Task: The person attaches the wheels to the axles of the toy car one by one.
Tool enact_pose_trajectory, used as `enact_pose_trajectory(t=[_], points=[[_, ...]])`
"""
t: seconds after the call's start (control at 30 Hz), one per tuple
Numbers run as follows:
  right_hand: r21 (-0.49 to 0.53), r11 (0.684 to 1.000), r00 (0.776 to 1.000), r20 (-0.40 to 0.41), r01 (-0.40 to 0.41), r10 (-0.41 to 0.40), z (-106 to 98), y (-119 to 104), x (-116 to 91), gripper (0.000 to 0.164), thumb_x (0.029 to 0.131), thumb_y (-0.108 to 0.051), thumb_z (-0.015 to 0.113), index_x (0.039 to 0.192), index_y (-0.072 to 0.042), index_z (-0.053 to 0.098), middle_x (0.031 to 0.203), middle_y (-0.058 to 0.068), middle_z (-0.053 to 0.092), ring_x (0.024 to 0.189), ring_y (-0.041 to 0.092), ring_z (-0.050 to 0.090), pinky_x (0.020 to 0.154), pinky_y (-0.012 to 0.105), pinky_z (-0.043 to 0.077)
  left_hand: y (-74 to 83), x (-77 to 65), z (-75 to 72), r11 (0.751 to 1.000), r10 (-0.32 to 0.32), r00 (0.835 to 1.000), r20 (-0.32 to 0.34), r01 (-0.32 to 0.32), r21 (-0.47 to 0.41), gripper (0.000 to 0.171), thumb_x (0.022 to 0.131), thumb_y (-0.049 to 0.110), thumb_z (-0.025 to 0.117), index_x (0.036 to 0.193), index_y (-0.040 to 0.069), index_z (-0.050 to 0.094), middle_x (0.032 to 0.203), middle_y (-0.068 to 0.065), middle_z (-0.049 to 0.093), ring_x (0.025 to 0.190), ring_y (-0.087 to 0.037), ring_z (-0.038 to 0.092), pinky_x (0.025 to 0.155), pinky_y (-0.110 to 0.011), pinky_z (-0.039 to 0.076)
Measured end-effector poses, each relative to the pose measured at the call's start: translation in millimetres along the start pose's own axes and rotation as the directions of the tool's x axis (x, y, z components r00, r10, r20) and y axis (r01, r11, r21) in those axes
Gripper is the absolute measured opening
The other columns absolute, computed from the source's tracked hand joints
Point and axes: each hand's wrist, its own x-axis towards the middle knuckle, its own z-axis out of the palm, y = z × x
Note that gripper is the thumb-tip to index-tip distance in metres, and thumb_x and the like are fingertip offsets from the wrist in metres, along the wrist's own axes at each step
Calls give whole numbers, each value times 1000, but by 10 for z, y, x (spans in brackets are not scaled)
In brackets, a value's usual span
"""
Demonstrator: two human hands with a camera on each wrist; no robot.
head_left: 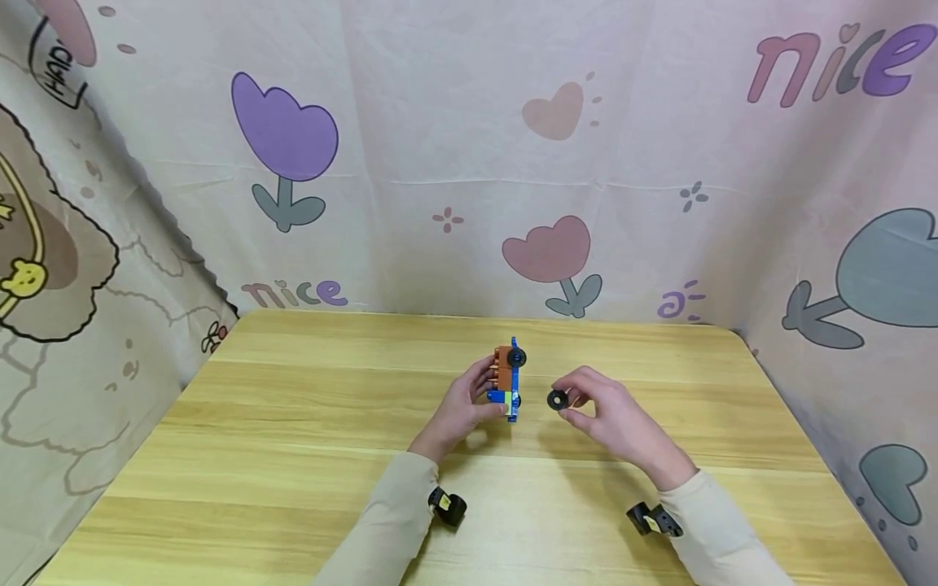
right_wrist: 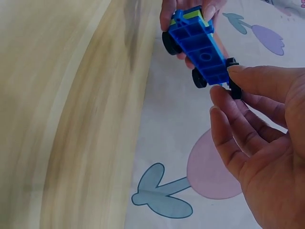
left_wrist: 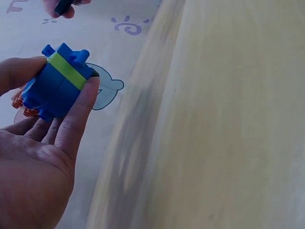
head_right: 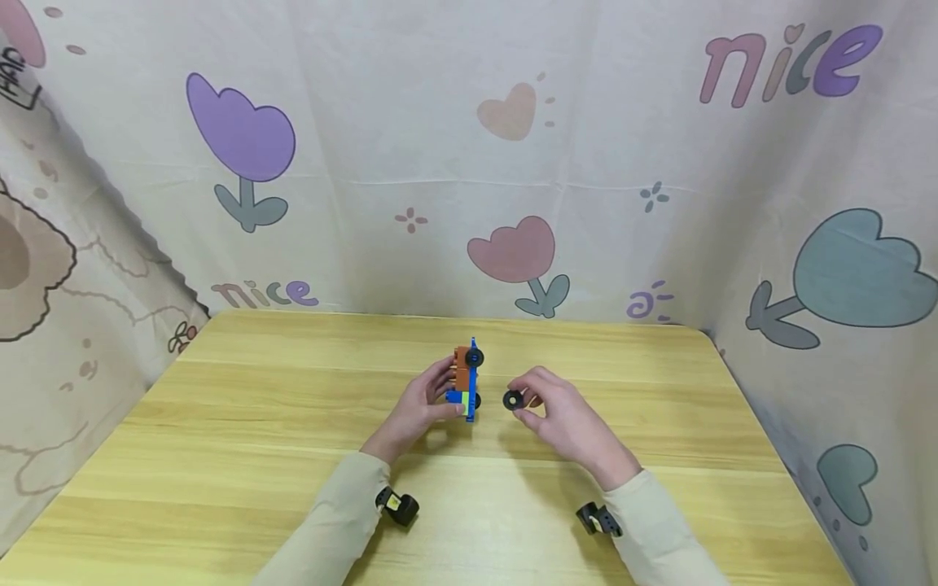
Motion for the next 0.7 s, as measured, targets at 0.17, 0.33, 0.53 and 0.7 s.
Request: enact_pose_trajectory(t=[0.17, 0.33, 0.53, 0.7], points=[[-5, 1000, 1000, -6, 8, -8, 19, -13, 7, 31, 83, -2, 76, 112, -11, 67, 100, -9, 61, 85, 8, 60, 74, 39, 55, -4, 1, 12, 1000, -11, 1000, 9, 11, 2, 81, 85, -5, 69, 153, 2, 26, 149, -19, 39, 136, -35, 37, 113, -44, 27], [4, 1000, 1000, -9, 19, -19, 55, -27, 10, 32, 82, 0, 77, 111, -11, 67, 99, -9, 60, 85, 8, 60, 73, 35, 54, -11, -8, 20, 1000, -11, 1000, 13, 11, 1, 81, 86, -5, 68, 154, 3, 25, 150, -19, 39, 137, -35, 37, 112, -44, 28], [17, 997, 997, -15, 71, -71, 94, -52, 23, 32, 81, 2, 77, 110, -9, 68, 99, -8, 61, 85, 9, 59, 74, 31, 53, -13, -12, 31, 1000, -11, 1000, 19, 11, -4, 80, 86, -3, 68, 154, 2, 25, 149, -19, 39, 137, -35, 37, 112, -45, 28], [40, 996, 997, -2, 84, -84, 125, -72, 33, 31, 82, 2, 77, 109, -10, 67, 99, -8, 61, 85, 9, 59, 75, 37, 54, -22, -13, 30, 1000, -4, 1000, 31, 4, 9, 80, 87, -2, 68, 154, 5, 25, 150, -18, 39, 137, -35, 36, 113, -46, 26]])
